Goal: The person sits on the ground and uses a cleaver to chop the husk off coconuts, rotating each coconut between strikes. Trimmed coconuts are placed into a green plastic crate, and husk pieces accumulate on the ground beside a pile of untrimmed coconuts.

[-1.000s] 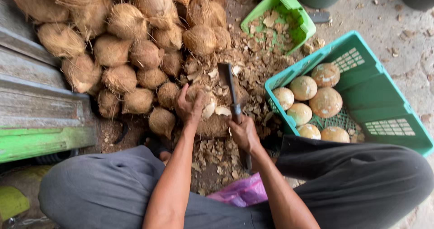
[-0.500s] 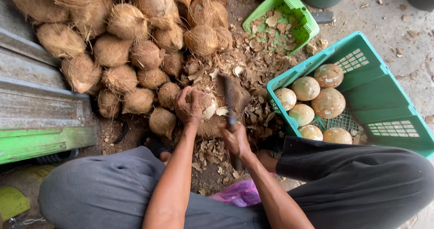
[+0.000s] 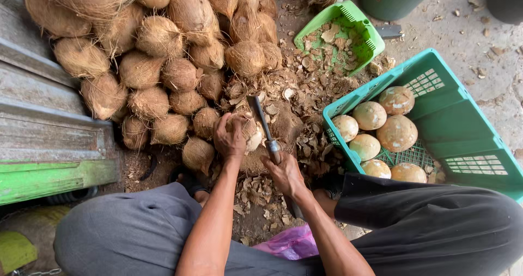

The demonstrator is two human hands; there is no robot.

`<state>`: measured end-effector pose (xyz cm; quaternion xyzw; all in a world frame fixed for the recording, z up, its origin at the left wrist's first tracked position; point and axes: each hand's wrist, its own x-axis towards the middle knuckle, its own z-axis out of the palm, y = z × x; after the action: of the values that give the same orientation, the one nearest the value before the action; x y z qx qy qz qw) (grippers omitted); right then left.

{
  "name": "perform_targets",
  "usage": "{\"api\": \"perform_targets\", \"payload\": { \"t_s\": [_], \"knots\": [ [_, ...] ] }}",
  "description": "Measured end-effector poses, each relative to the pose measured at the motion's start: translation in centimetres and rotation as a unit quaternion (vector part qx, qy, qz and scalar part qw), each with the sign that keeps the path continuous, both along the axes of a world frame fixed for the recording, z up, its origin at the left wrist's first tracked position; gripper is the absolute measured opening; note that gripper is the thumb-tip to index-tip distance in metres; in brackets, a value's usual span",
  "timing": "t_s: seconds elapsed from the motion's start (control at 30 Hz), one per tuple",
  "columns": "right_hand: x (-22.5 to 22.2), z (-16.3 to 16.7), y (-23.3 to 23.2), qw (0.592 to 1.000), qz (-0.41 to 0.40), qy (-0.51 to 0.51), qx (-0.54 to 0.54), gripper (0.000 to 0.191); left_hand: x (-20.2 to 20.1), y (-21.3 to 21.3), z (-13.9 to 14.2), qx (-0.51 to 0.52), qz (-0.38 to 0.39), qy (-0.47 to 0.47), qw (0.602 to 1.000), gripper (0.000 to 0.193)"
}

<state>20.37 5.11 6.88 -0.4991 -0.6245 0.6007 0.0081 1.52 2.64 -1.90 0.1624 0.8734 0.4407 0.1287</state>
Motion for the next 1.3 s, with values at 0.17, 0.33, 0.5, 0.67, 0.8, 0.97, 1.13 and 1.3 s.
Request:
{"api": "perform_targets", "payload": {
  "t_s": [0.17, 0.33, 0.5, 0.67, 0.8, 0.97, 1.13, 1.3],
  "knots": [
    [0.3, -1.4, 0.2, 0.982, -0.070, 0.169, 0.051, 0.041, 0.3, -0.2, 0.1, 0.012, 0.013, -0.005, 1.000, 0.044],
    [0.4, -2.4, 0.3, 0.999, 0.013, 0.025, 0.032, 0.040, -0.2, 0.4, -0.4, -0.008, 0.020, 0.023, 1.000, 0.045],
    [0.7, -2.2, -0.1, 0.985, -0.037, 0.117, 0.118, 0.035, 0.3, 0.2, -0.7, 0.010, 0.030, 0.018, 0.999, 0.044],
    [-0.1, -1.8, 0.5, 1.000, 0.000, -0.029, 0.011, 0.028, 0.6, 0.2, -1.4, -0.010, 0.019, 0.064, 0.998, 0.046],
    [-0.3, -1.0, 0.8, 0.995, -0.005, 0.001, 0.099, 0.044, -0.1, 0.7, -1.6, -0.028, -0.016, 0.099, 0.995, 0.043],
    [0.4, -1.7, 0.6, 0.996, -0.048, 0.042, 0.055, 0.047, 0.5, 0.5, -1.7, -0.017, 0.031, 0.016, 0.999, 0.047],
    [0.5, -4.0, 2.1, 0.996, 0.019, -0.092, 0.002, 0.038, 0.6, 0.3, -0.8, 0.026, -0.010, 0.085, 0.996, 0.045],
    [1.2, -3.2, 2.9, 0.999, -0.020, 0.002, 0.029, 0.035, 0.3, -0.4, -0.2, 0.018, 0.008, 0.053, 0.998, 0.043]
  ]
}}
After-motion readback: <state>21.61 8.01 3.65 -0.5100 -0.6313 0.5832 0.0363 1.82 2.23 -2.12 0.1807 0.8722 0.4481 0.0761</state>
